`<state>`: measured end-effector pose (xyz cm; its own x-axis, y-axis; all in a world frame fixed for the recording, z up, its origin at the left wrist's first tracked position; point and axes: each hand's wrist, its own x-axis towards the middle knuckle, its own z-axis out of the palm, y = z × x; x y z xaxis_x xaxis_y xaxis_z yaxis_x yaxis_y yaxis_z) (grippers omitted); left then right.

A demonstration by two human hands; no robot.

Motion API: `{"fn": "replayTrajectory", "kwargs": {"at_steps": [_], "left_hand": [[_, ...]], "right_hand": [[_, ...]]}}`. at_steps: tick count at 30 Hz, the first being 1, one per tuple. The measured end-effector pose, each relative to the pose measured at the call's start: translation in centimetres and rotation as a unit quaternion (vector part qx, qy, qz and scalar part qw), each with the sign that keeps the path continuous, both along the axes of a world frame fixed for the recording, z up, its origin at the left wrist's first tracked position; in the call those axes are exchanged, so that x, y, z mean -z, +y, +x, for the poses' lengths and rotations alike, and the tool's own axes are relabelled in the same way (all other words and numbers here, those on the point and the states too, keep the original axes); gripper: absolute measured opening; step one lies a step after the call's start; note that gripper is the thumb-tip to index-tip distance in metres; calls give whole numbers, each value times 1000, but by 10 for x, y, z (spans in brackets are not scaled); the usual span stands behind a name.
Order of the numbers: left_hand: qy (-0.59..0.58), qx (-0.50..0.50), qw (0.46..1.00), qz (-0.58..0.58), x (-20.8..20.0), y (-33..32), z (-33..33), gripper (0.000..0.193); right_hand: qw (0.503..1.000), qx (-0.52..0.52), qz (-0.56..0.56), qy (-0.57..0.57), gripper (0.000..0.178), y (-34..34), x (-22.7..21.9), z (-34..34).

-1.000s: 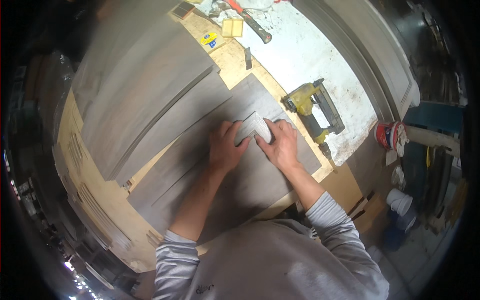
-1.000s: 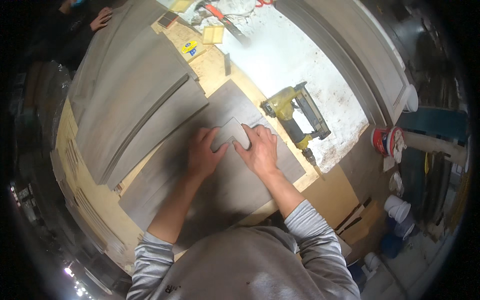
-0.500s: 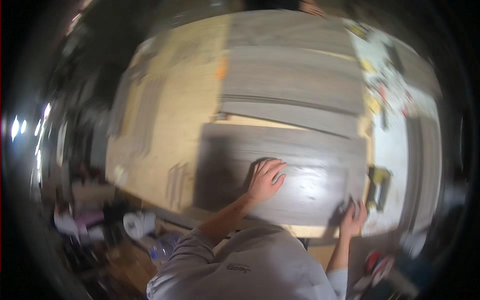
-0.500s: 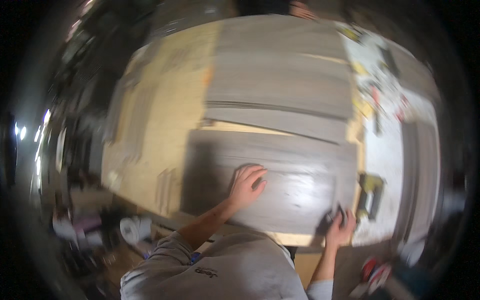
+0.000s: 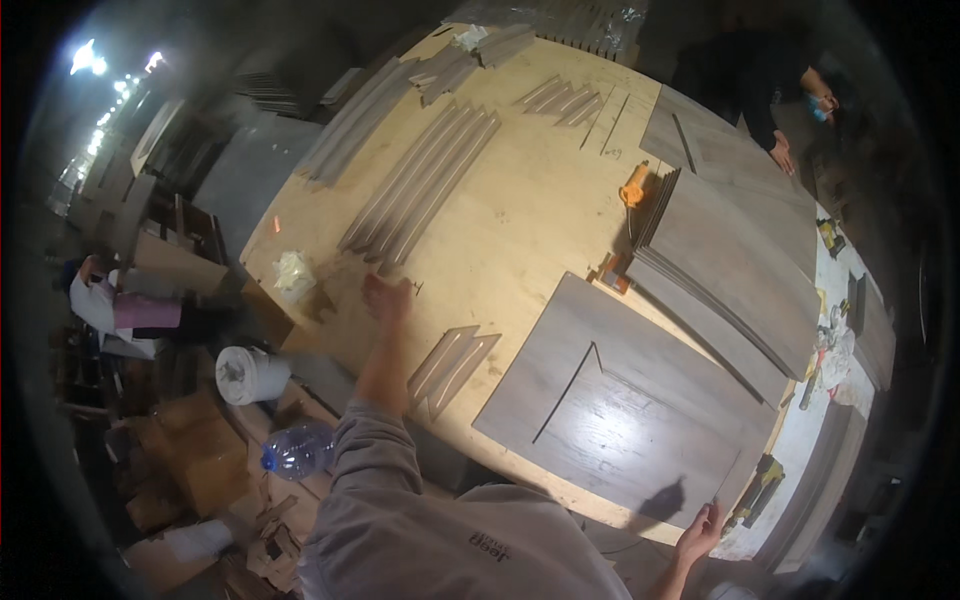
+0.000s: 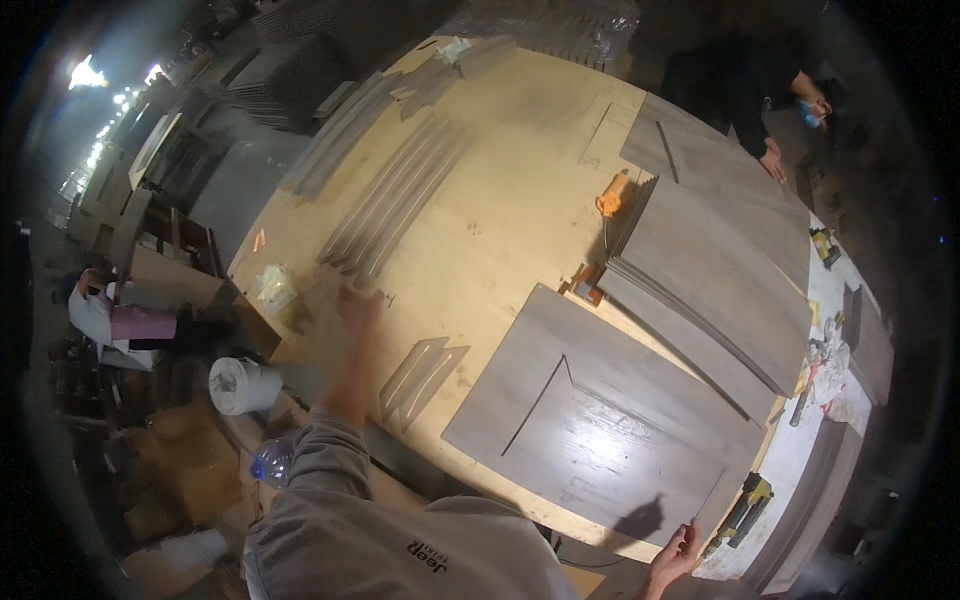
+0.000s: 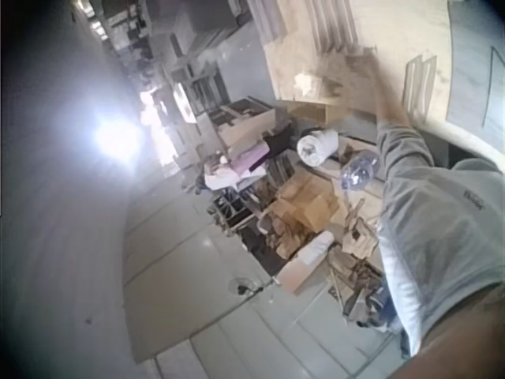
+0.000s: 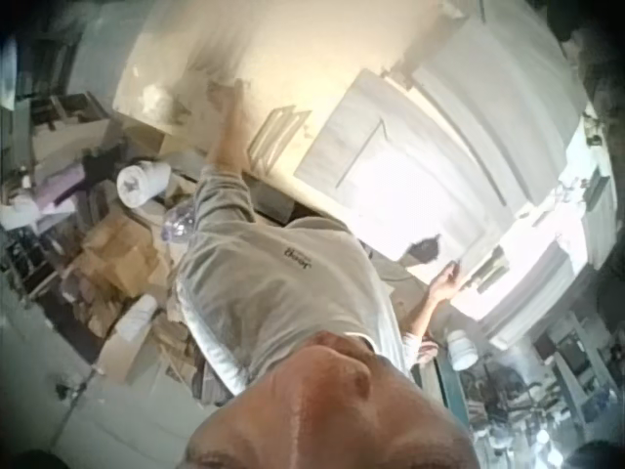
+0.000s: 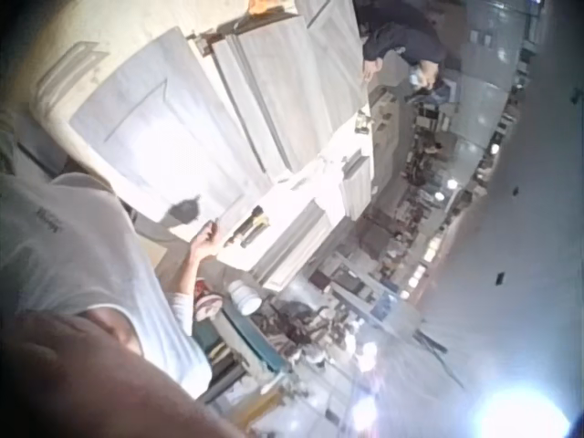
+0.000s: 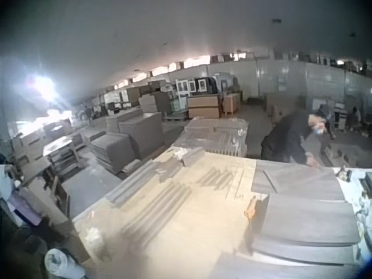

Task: The person assembles wooden cabinet panels by fitting frame pieces onto the boards by hand, tapping the joints with a hammer, and fastening them with a pneumatic nail gun.

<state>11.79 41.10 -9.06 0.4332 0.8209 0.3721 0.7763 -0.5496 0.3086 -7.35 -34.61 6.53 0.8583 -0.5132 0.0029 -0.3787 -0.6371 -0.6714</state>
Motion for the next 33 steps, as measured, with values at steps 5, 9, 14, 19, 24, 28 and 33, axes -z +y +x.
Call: {"fn": "replayTrajectory", "kwargs": {"at_steps": [5, 9, 14, 19, 24, 28, 33], "left_hand": [[61, 217, 966, -130, -46, 30, 13, 45], [129, 356, 903, -203, -87, -9, 3, 24], [-35, 341, 760, -551, -118, -133, -57, 28], [-49, 321, 603, -728, -173, -224, -128, 26], [-92, 341, 597, -720, -183, -239, -183, 10], [0, 443, 574, -689, -173, -201, -188, 14], [217, 514, 539, -631, -170, -157, -167, 21]], "right_hand": [[995, -91, -35, -16, 30, 42, -15, -7], [996, -68, 43, -48, 27, 113, -14, 9], [961, -93, 260, -4, 28, 245, -7, 71], [779, -251, 521, 243, 68, 371, -20, 135], [689, -195, 653, 249, 48, 413, -25, 162], [682, -215, 677, 175, 47, 381, -42, 161], [707, -134, 692, -43, 54, 257, -54, 153]]}}
